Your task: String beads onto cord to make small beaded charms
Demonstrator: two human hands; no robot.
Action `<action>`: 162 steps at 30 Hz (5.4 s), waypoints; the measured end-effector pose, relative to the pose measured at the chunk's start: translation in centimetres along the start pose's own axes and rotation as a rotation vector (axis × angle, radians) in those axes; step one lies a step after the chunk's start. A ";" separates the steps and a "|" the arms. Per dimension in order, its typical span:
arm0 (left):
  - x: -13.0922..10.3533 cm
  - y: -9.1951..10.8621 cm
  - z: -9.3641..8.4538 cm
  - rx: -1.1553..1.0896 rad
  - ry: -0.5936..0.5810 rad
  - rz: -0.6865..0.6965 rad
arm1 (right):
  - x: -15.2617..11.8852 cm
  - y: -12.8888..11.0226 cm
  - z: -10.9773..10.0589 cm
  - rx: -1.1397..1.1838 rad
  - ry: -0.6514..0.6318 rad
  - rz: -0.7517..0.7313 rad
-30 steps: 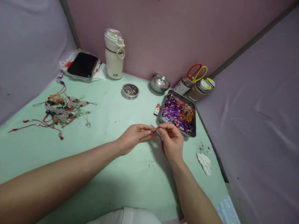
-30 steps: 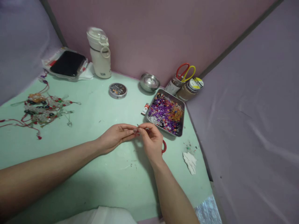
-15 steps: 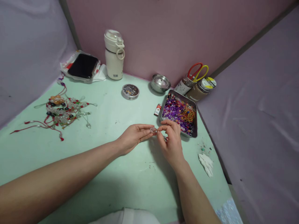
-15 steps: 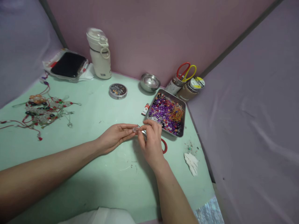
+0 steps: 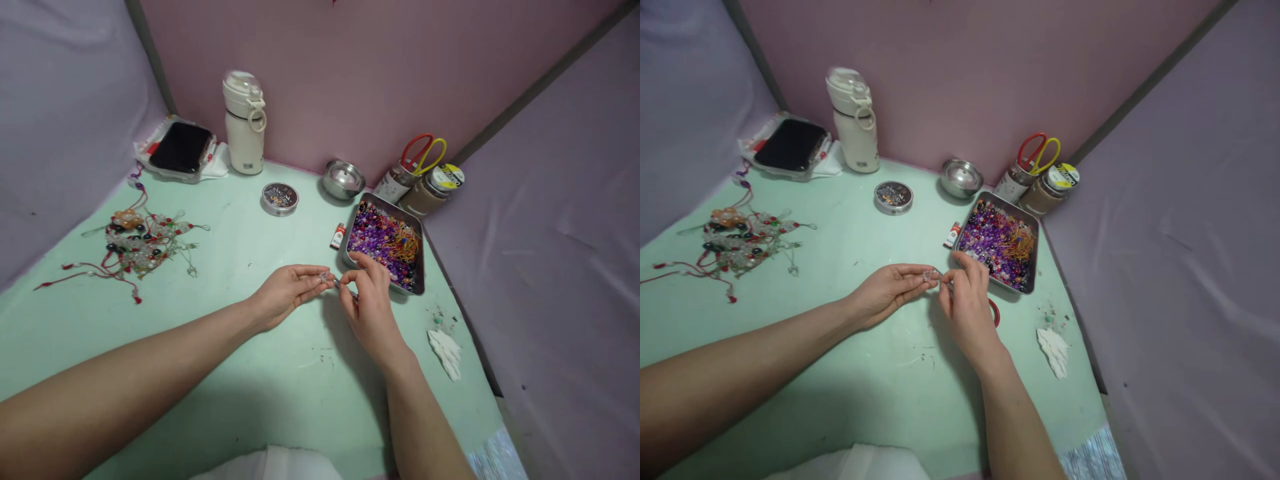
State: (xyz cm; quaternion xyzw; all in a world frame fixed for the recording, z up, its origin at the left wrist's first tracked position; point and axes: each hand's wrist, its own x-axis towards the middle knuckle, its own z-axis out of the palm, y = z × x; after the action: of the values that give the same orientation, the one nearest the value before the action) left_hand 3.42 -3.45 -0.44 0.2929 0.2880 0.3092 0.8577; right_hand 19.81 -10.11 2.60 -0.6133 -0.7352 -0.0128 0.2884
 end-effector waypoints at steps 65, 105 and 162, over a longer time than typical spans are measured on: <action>-0.1 0.1 0.2 0.034 0.025 -0.008 | -0.1 -0.3 0.2 0.046 -0.017 0.005; 0.0 -0.4 0.2 0.091 0.038 0.044 | 0.1 -0.2 0.5 0.127 -0.049 -0.003; -0.2 0.1 0.4 0.034 0.017 0.020 | 0.1 -0.2 0.5 0.191 -0.029 0.068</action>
State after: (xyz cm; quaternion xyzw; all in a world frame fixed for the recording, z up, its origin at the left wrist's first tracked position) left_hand 3.54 -3.67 -0.10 0.3076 0.2975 0.3155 0.8470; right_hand 19.43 -9.90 2.30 -0.6077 -0.7160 0.0760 0.3349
